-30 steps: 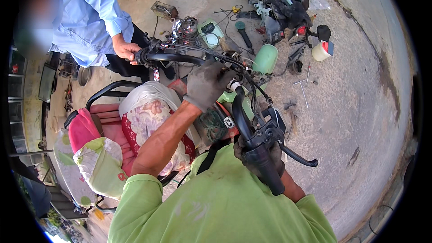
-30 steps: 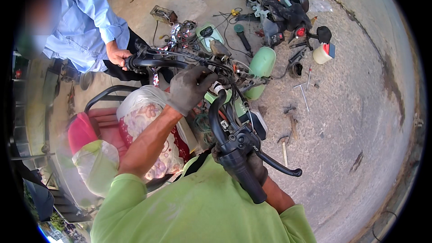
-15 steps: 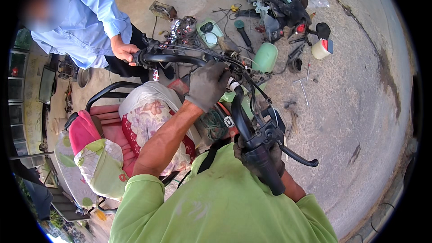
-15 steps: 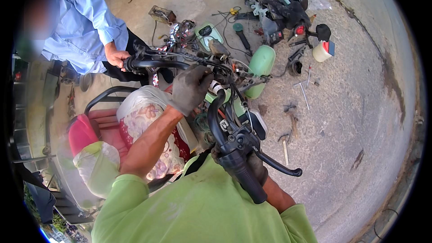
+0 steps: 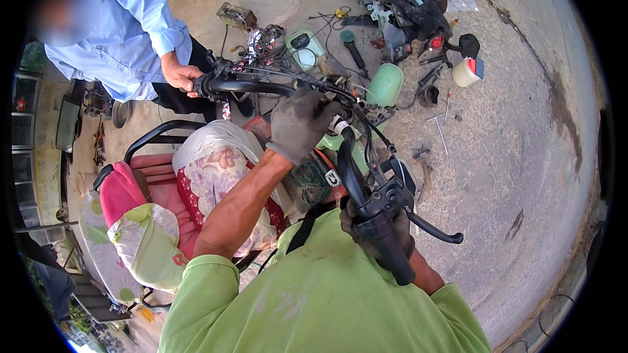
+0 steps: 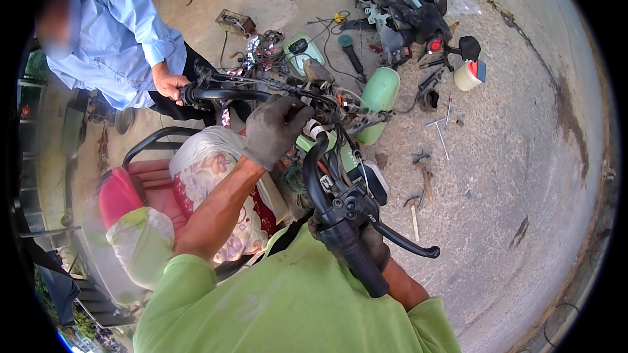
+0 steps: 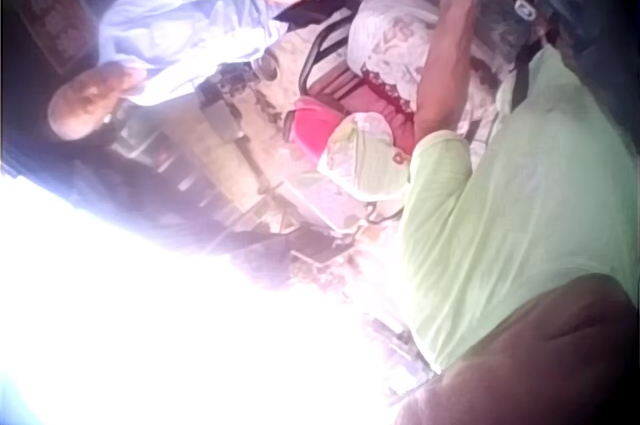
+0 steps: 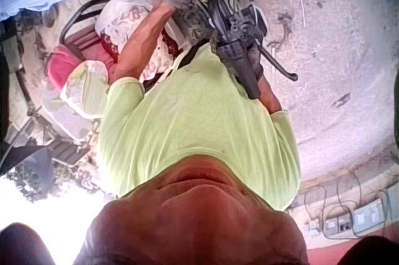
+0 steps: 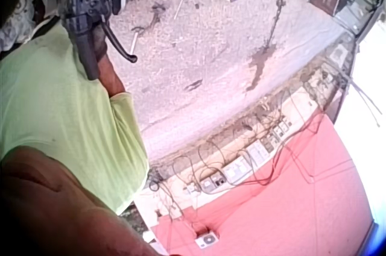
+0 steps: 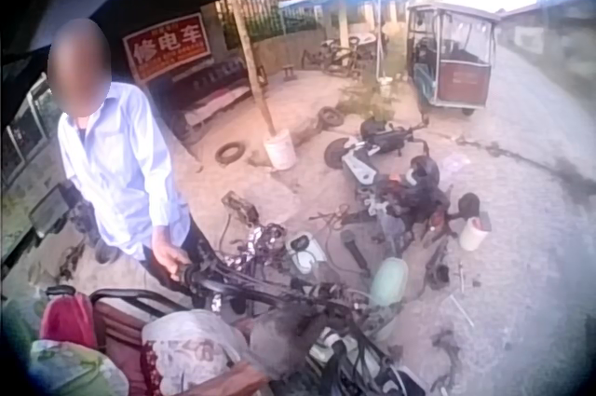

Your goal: The person uses an angle grinder to cut a metal part of a green scooter. After cutting, the person removes gloves and adjusts the scooter's handlebars and throttle while another person holds the scooter steady.

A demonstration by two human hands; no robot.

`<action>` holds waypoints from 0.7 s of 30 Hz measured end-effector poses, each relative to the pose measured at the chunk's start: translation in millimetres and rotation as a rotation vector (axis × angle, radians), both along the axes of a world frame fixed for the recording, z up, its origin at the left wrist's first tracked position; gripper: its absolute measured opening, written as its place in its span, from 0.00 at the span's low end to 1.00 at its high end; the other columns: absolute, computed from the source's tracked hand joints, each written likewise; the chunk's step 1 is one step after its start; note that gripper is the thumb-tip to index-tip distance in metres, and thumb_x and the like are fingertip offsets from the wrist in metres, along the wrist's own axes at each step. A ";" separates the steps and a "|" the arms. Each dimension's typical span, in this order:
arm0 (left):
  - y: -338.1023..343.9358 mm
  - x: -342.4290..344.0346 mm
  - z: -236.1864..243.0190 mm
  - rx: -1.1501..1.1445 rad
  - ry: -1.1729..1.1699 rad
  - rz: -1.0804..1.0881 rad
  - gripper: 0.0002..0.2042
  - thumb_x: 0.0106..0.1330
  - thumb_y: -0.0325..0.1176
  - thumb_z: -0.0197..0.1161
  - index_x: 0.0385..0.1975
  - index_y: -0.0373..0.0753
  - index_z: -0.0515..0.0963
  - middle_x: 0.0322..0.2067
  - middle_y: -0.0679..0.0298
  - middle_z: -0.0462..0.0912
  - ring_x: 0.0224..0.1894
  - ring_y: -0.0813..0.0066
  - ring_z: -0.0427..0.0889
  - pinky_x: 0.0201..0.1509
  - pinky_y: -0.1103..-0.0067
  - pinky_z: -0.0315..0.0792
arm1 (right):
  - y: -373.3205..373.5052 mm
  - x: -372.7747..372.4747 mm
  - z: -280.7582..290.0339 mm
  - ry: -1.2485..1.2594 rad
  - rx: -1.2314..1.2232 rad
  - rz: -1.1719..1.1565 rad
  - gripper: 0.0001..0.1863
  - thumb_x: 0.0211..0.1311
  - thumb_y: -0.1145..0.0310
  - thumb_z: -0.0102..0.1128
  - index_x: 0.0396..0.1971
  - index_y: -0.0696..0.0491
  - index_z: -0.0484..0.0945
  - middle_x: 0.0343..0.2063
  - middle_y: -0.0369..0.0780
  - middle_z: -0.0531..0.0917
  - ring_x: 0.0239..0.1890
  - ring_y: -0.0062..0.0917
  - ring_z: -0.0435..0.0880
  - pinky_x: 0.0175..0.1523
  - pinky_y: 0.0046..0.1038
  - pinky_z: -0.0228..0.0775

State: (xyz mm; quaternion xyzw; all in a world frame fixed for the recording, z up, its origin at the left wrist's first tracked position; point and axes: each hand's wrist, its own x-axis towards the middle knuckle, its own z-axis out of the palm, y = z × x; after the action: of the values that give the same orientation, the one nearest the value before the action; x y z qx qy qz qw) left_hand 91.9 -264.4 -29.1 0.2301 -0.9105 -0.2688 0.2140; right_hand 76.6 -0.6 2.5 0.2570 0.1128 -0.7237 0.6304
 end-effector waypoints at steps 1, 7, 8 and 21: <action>0.7 -0.5 -2.0 -0.026 -0.003 0.000 0.08 0.60 0.35 0.69 0.34 0.38 0.84 0.30 0.55 0.84 0.30 0.54 0.84 0.35 0.65 0.77 | -0.6 0.0 1.1 -0.003 0.018 -0.007 0.31 0.67 0.47 0.49 0.58 0.57 0.73 0.39 0.43 0.80 0.42 0.33 0.75 0.44 0.31 0.69; -1.3 -2.3 -8.5 -0.041 0.090 -0.044 0.10 0.61 0.38 0.69 0.34 0.39 0.84 0.30 0.55 0.84 0.31 0.54 0.84 0.36 0.64 0.77 | -1.3 0.0 1.9 0.000 0.008 0.003 0.29 0.68 0.48 0.48 0.57 0.57 0.74 0.39 0.43 0.80 0.41 0.33 0.75 0.45 0.30 0.69; 0.4 -1.6 -2.4 -0.040 0.064 -0.024 0.09 0.61 0.37 0.69 0.34 0.38 0.84 0.29 0.55 0.83 0.31 0.54 0.84 0.36 0.64 0.77 | -1.9 0.4 3.8 -0.022 0.034 -0.010 0.29 0.67 0.48 0.48 0.57 0.57 0.74 0.39 0.43 0.80 0.41 0.33 0.75 0.45 0.30 0.68; 0.6 1.5 -2.5 -0.026 -0.072 0.033 0.08 0.61 0.35 0.69 0.35 0.38 0.84 0.30 0.56 0.84 0.31 0.55 0.85 0.36 0.66 0.77 | -1.9 0.2 2.8 0.072 -0.019 0.010 0.30 0.68 0.48 0.52 0.58 0.57 0.73 0.40 0.41 0.80 0.40 0.32 0.75 0.43 0.29 0.69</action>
State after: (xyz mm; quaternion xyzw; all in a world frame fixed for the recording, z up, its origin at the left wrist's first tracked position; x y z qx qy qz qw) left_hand 93.4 -263.8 -31.5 0.2520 -0.9170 -0.2449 0.1886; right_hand 76.7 -2.6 5.3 0.2240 0.1298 -0.7306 0.6319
